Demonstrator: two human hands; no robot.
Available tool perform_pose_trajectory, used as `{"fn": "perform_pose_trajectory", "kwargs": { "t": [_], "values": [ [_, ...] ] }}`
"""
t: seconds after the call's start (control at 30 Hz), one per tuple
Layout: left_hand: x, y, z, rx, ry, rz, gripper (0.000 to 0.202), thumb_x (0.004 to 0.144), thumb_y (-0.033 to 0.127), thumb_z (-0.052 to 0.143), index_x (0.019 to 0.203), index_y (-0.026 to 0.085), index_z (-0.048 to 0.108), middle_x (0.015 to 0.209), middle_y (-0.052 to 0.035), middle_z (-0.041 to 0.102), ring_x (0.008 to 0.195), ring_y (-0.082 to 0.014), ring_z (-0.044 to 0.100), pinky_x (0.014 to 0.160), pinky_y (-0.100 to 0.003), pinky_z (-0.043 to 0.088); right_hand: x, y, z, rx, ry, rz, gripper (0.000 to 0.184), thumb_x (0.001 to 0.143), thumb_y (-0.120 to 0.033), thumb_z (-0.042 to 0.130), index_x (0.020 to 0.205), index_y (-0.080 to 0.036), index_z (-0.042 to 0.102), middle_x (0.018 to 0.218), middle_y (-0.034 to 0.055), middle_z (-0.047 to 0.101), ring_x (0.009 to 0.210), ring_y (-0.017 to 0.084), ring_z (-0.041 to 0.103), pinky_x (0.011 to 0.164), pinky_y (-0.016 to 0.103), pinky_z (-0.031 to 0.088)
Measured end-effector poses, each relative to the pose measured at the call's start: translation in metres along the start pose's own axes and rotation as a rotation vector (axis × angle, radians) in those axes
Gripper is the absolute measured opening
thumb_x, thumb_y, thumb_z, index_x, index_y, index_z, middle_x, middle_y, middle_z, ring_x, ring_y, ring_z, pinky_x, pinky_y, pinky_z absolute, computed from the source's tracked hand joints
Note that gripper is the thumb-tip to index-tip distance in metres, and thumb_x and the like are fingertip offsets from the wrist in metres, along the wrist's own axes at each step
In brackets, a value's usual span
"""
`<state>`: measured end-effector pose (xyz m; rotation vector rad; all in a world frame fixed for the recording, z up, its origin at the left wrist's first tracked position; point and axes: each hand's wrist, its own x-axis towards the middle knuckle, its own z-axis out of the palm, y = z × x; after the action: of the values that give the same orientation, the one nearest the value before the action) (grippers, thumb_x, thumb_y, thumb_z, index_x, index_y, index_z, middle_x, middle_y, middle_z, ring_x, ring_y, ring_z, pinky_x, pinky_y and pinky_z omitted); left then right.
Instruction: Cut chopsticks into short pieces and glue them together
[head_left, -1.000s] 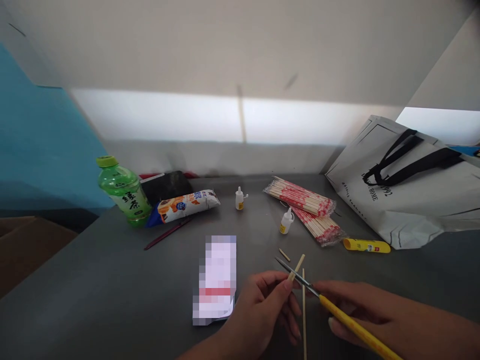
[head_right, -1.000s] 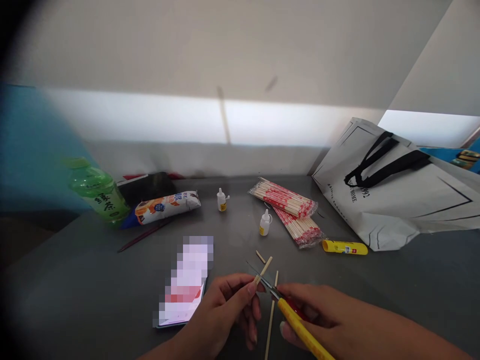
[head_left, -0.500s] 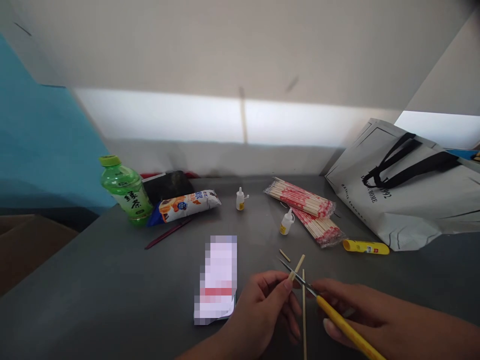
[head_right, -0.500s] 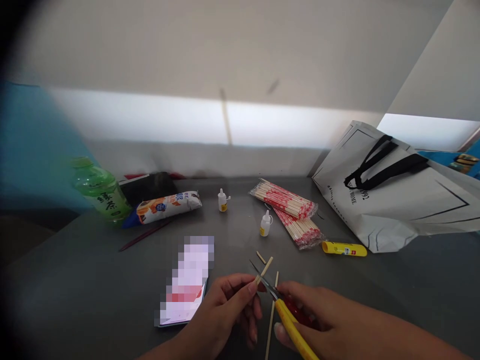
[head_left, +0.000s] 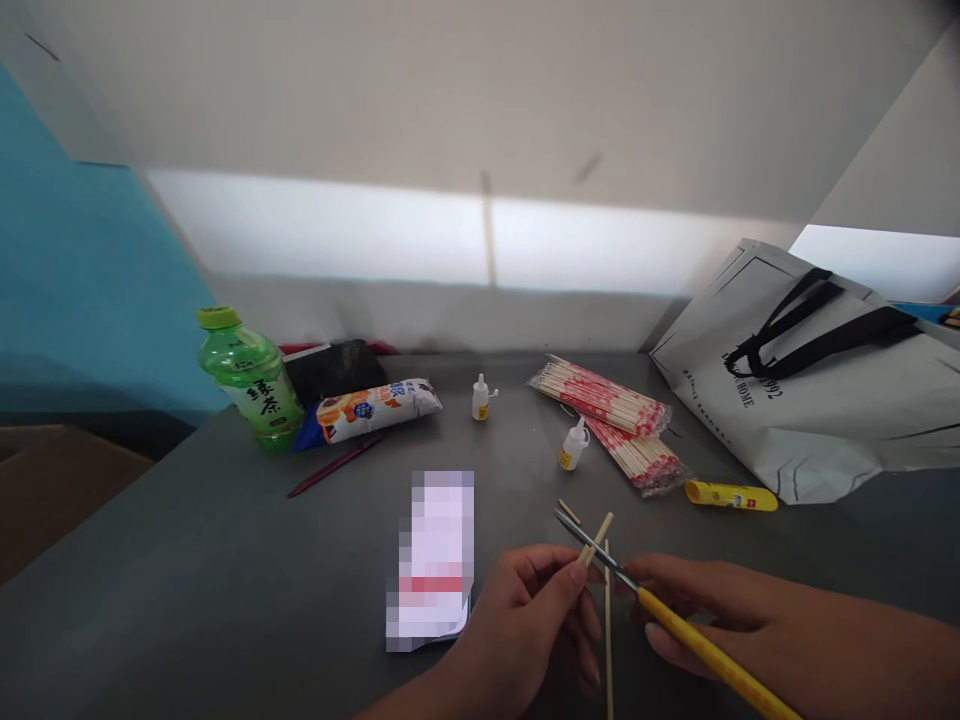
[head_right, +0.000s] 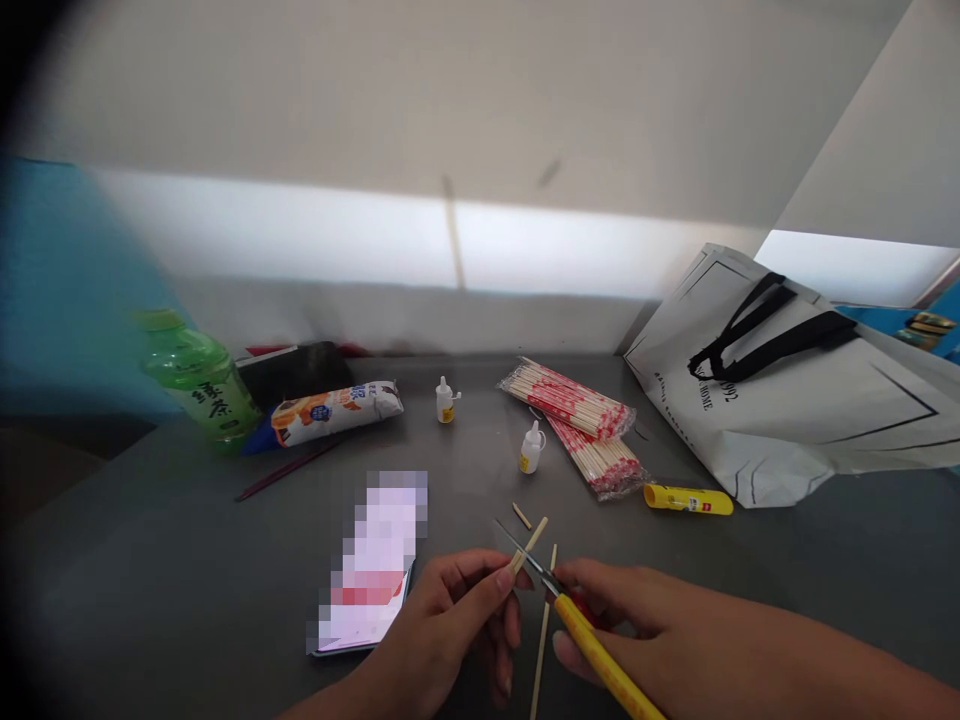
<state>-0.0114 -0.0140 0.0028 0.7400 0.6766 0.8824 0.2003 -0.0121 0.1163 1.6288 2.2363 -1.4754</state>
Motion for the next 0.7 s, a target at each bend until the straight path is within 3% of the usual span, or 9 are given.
{"fn": "perform_pose_trajectory", "kwargs": {
  "t": [0.1, 0.23, 0.43, 0.57, 0.7],
  "values": [
    [-0.0003, -0.0003, -0.0002, 0.013, -0.004, -0.007, 0.035, 0.086, 0.048, 0.074, 0.085, 0.013, 0.071, 0.059, 0.0014, 0.065, 0.04, -0.0083, 0.058, 0.042, -0.019, 0.052, -0.0011, -0.004, -0.0036, 0.085, -0.065, 0.051, 0.049, 0.095, -0.058, 0.063, 0.143, -0.047, 0.06, 0.146, -0.0032, 0.067, 0.133, 0.033, 0.061, 0.11, 0.044, 0.05],
    [0.0013, -0.0015, -0.0022, 0.024, -0.009, 0.014, 0.034, 0.087, 0.048, 0.073, 0.083, 0.014, 0.07, 0.059, 0.0018, 0.064, 0.039, -0.0087, 0.059, 0.04, -0.018, 0.051, -0.0004, -0.0086, -0.0035, 0.117, -0.082, 0.062, 0.053, 0.097, -0.056, 0.061, 0.148, -0.043, 0.056, 0.145, -0.0011, 0.067, 0.131, 0.034, 0.062, 0.107, 0.045, 0.051],
    [0.0028, -0.002, -0.005, 0.001, -0.018, 0.014, 0.034, 0.085, 0.048, 0.074, 0.086, 0.014, 0.069, 0.059, 0.0022, 0.065, 0.038, -0.0086, 0.058, 0.037, -0.018, 0.05, 0.0017, -0.0097, -0.0046, 0.115, -0.107, 0.107, 0.051, 0.096, -0.061, 0.059, 0.144, -0.044, 0.059, 0.134, -0.0026, 0.072, 0.146, 0.033, 0.045, 0.11, 0.041, 0.047],
    [0.0019, -0.0004, -0.0039, -0.013, -0.008, 0.016, 0.035, 0.085, 0.048, 0.075, 0.086, 0.014, 0.07, 0.059, 0.0022, 0.065, 0.039, -0.0088, 0.059, 0.038, -0.018, 0.051, 0.0022, -0.0081, -0.006, 0.117, -0.119, 0.114, 0.056, 0.095, -0.063, 0.06, 0.148, -0.047, 0.053, 0.13, -0.0022, 0.072, 0.145, 0.032, 0.044, 0.115, 0.044, 0.042],
    [0.0016, -0.0008, -0.003, -0.003, 0.001, 0.009, 0.035, 0.084, 0.049, 0.075, 0.087, 0.014, 0.07, 0.058, 0.0023, 0.065, 0.038, -0.009, 0.059, 0.038, -0.018, 0.051, 0.0031, -0.0071, -0.0061, 0.103, -0.109, 0.127, 0.055, 0.095, -0.063, 0.06, 0.147, -0.046, 0.056, 0.129, -0.0008, 0.072, 0.144, 0.034, 0.045, 0.112, 0.043, 0.045]
  ]
}}
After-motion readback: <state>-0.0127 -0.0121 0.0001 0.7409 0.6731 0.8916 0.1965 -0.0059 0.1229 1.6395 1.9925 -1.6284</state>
